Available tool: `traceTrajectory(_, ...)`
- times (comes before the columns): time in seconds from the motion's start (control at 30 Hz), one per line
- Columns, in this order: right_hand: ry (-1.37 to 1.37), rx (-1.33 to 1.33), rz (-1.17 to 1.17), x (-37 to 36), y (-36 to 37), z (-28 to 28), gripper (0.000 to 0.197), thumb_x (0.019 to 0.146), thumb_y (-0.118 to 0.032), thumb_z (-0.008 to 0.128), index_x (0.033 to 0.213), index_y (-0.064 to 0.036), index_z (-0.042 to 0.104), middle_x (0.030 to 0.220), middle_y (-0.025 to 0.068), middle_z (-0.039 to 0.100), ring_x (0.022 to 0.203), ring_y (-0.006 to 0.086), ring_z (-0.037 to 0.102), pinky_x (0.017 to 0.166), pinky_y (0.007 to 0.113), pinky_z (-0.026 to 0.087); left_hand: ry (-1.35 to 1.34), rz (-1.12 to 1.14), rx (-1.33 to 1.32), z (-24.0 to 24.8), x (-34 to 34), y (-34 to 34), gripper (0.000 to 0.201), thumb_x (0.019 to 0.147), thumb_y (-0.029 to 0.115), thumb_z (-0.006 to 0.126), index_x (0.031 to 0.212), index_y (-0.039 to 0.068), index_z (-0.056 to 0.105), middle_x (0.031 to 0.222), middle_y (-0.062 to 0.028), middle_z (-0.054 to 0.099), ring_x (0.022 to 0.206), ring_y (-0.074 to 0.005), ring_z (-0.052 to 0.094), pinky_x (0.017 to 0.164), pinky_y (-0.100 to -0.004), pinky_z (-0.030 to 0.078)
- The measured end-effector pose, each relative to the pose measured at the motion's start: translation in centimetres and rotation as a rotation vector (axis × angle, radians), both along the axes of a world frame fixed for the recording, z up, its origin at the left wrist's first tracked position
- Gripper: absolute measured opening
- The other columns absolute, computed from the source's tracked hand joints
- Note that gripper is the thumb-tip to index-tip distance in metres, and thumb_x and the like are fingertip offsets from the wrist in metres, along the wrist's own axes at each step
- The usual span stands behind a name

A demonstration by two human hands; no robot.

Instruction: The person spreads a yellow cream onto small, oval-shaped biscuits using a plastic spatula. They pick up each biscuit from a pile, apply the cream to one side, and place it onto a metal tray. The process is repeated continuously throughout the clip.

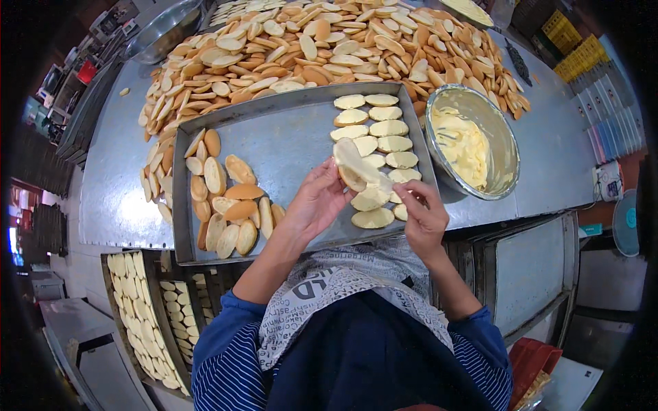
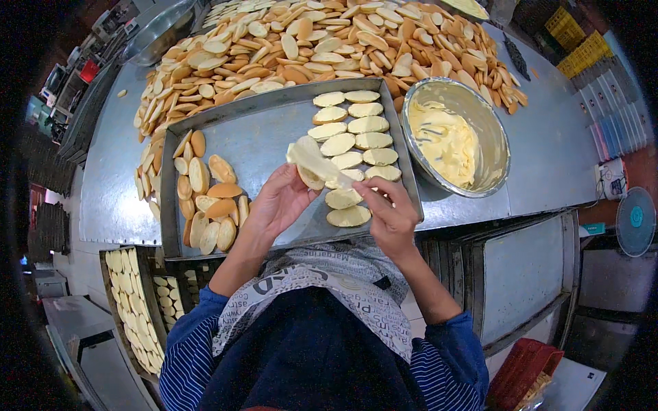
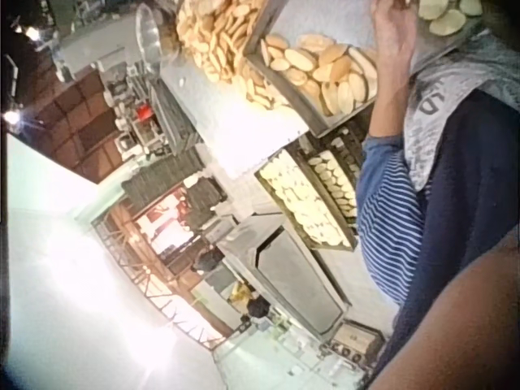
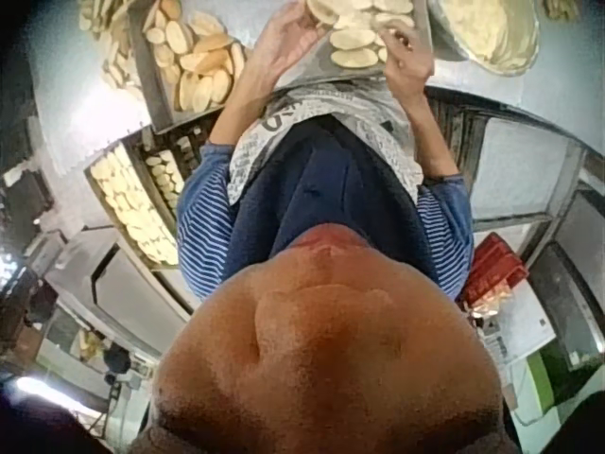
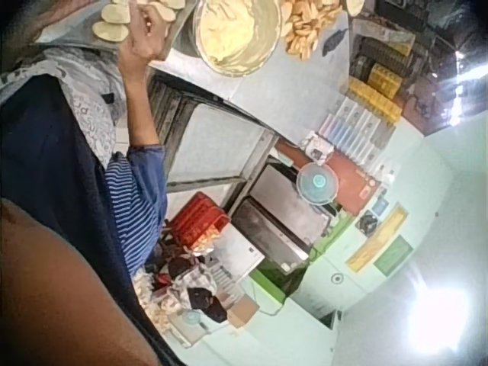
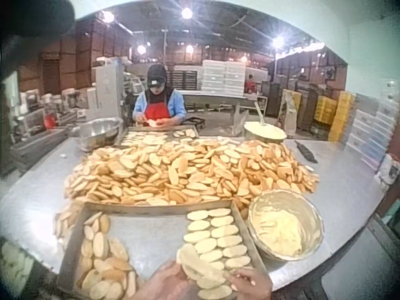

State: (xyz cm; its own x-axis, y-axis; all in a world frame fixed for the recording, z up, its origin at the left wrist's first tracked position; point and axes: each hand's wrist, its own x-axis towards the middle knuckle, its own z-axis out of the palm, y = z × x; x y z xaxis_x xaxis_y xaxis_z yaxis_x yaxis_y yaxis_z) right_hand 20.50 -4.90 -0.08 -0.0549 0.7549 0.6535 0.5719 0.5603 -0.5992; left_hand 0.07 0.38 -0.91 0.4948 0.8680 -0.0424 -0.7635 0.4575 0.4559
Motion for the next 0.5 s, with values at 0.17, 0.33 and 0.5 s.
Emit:
traceTrajectory(0.17, -0.16, 0.114, 0.006, 0.3, 0.5, -0.5, 0.059, 0.055, 0.012, 0.053, 0.106, -0.0103, 0.07, 0.093, 0.0092, 0.063, 0.079, 0.0247, 0.061, 0.069, 0.032, 0.049, -0.067, 0.039, -0.05, 0.2, -0.5, 0.0, 0.038, 0.091, 0.021, 0.057, 0.123, 0.003, 0.048, 0.123, -0.0113, 0.053, 0.113, -0.022, 0.052, 0.098, -0.0378, 0.044)
traceTrajectory(0.33, -0.356, 0.148, 0.02, 1.5, 0.1, 1.7, 0.056, 0.054, 0.008, 0.053, 0.105, -0.0092, 0.07, 0.092, 0.0076, 0.065, 0.071, 0.0221, 0.059, 0.061, 0.03, 0.046, -0.135, 0.021, -0.059, -0.2, -1.4, 0.4, 0.037, 0.092, 0.021, 0.057, 0.124, 0.004, 0.047, 0.122, -0.0109, 0.053, 0.112, -0.0219, 0.052, 0.095, -0.037, 0.045)
traceTrajectory(0.5, -0.417, 0.202, -0.068, 2.5, -0.6, 3.9, 0.056, 0.054, 0.008, 0.053, 0.105, -0.0074, 0.07, 0.092, 0.0067, 0.065, 0.067, 0.0208, 0.059, 0.056, 0.03, 0.045, 0.054, 0.169, -0.021, -0.3, -2.4, 0.5, 0.041, 0.093, 0.023, 0.055, 0.127, 0.005, 0.042, 0.122, -0.0081, 0.052, 0.113, -0.0184, 0.051, 0.097, -0.0355, 0.043)
